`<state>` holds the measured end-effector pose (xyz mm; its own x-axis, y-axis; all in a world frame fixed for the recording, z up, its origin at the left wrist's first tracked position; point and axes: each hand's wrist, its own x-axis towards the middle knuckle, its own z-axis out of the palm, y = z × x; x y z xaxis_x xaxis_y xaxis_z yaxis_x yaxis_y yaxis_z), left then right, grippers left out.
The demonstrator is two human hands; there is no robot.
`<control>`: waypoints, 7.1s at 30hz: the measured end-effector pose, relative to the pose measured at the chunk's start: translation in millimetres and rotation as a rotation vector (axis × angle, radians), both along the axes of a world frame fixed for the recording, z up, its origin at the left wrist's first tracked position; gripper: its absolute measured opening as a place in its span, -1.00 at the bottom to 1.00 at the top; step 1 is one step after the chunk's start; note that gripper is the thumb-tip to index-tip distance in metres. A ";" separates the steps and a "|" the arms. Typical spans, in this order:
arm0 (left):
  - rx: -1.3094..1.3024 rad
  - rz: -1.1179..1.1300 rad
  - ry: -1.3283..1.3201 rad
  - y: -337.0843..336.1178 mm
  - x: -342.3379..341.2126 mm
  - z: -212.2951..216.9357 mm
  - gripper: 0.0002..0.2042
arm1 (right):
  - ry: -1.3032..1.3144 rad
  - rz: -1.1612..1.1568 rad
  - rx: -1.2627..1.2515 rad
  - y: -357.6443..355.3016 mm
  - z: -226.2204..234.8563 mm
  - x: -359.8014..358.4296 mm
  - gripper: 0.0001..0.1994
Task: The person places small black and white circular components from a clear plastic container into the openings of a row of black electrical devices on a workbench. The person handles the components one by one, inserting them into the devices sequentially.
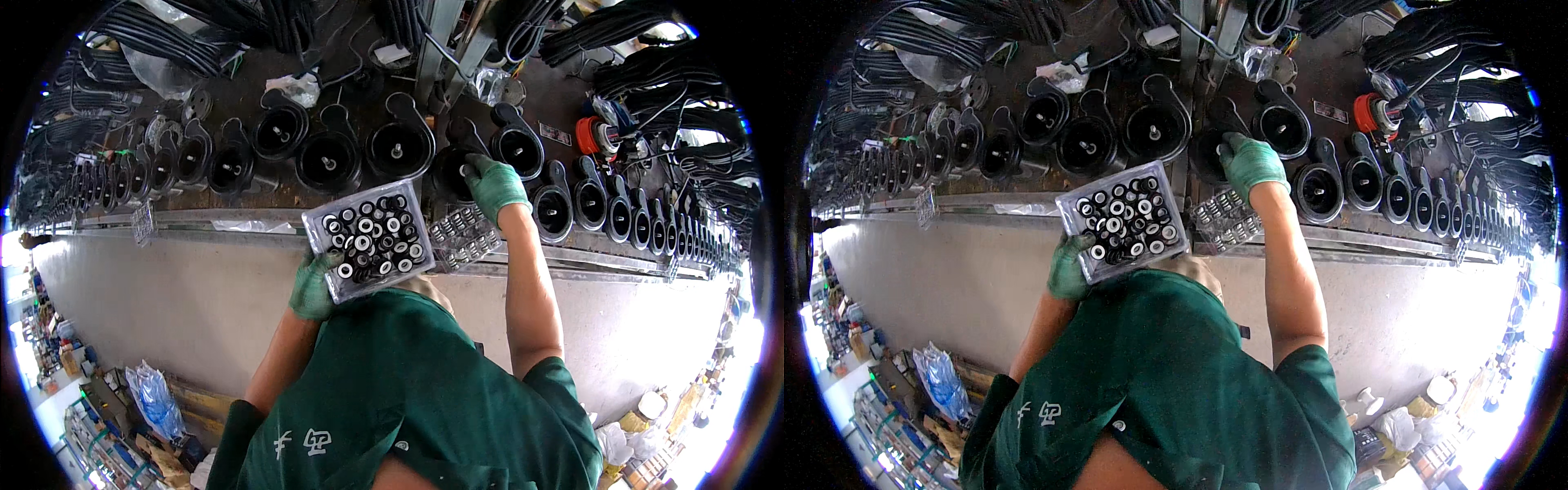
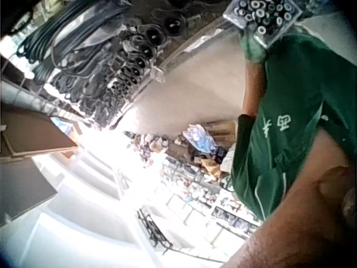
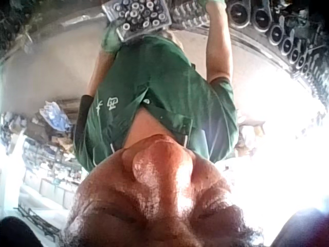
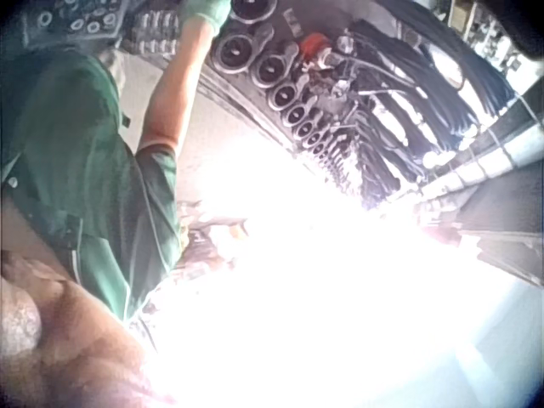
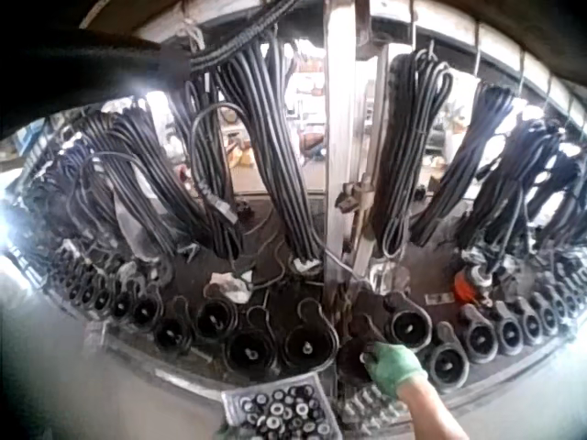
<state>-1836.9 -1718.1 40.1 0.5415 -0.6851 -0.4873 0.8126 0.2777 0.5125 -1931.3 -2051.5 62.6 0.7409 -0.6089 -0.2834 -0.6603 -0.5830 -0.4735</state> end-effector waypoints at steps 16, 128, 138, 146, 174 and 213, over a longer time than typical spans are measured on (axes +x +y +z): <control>-0.147 -0.073 -0.032 -3.4 -19.1 -11.1 -0.31 | -0.238 0.585 -0.204 158.6 34.0 12.7 -0.73; -0.086 0.095 -0.072 -202.2 -248.7 -7.4 -0.28 | -0.366 0.648 0.164 -74.4 36.9 -207.2 -0.73; -0.097 0.137 -0.075 -209.6 -263.2 -0.5 -0.29 | -0.343 0.029 0.326 -241.3 -18.2 -228.2 -0.78; -0.047 0.172 -0.094 -211.5 -274.9 10.0 -0.31 | -0.322 0.168 -0.024 -236.3 -26.6 -225.5 -0.69; -0.108 0.151 -0.073 -250.7 -302.9 0.1 -0.31 | -0.228 -0.015 0.201 -303.5 0.1 -311.3 -0.72; -0.189 -0.057 0.173 -309.0 -355.8 -33.1 -0.26 | -0.453 -0.190 0.391 -276.0 5.7 -422.0 -0.72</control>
